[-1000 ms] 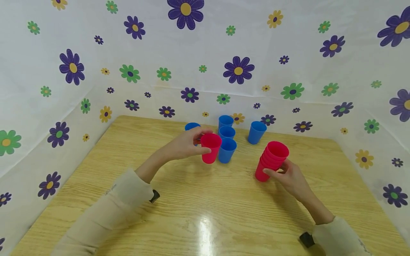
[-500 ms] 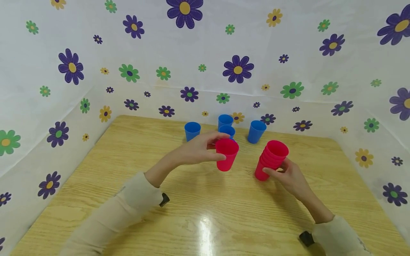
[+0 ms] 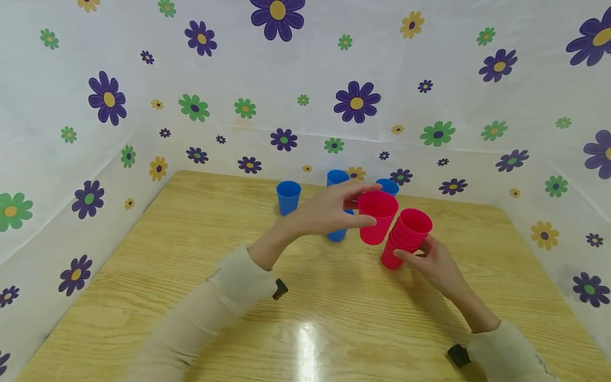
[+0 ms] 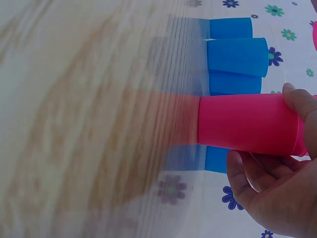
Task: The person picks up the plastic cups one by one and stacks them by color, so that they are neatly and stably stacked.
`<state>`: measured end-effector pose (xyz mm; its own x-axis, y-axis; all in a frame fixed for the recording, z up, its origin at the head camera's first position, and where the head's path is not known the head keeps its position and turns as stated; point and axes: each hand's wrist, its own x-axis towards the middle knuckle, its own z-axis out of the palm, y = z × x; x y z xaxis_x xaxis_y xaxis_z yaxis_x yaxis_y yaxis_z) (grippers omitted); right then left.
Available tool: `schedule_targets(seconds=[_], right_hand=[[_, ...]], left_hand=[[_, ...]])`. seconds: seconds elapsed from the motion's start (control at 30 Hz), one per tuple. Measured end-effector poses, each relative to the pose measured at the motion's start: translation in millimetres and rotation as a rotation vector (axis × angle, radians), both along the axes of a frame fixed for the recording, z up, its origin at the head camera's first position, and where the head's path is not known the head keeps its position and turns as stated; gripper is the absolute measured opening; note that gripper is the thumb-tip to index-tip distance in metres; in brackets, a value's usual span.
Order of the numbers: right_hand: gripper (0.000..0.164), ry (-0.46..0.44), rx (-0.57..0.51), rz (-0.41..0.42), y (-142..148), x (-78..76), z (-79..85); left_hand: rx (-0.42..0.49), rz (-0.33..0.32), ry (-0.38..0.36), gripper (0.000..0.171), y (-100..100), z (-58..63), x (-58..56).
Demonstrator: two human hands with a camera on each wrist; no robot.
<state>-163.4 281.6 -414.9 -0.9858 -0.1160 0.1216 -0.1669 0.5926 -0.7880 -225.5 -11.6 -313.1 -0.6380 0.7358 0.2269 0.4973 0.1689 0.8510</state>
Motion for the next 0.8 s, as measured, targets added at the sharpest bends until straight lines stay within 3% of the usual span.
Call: schedule_targets(seconds=[0.2, 0.43, 0.8], right_hand=[[0.056, 0.005, -0.005, 0.011, 1.5, 0.0, -0.1], [0.056, -0.006, -0.015, 0.015, 1.9, 1.0, 0.9], [0.050, 0.017, -0.014, 0.026, 2.0, 0.0, -0.6]], left_hand=[[0.105, -0.031, -0.010, 0.065, 22.4, 6.6, -1.9], [0.186, -0.020, 0.014, 0.064, 43.6, 10.7, -3.3], [0.201, 0.091, 0.100, 0.066, 63.0, 14.8, -2.8]])
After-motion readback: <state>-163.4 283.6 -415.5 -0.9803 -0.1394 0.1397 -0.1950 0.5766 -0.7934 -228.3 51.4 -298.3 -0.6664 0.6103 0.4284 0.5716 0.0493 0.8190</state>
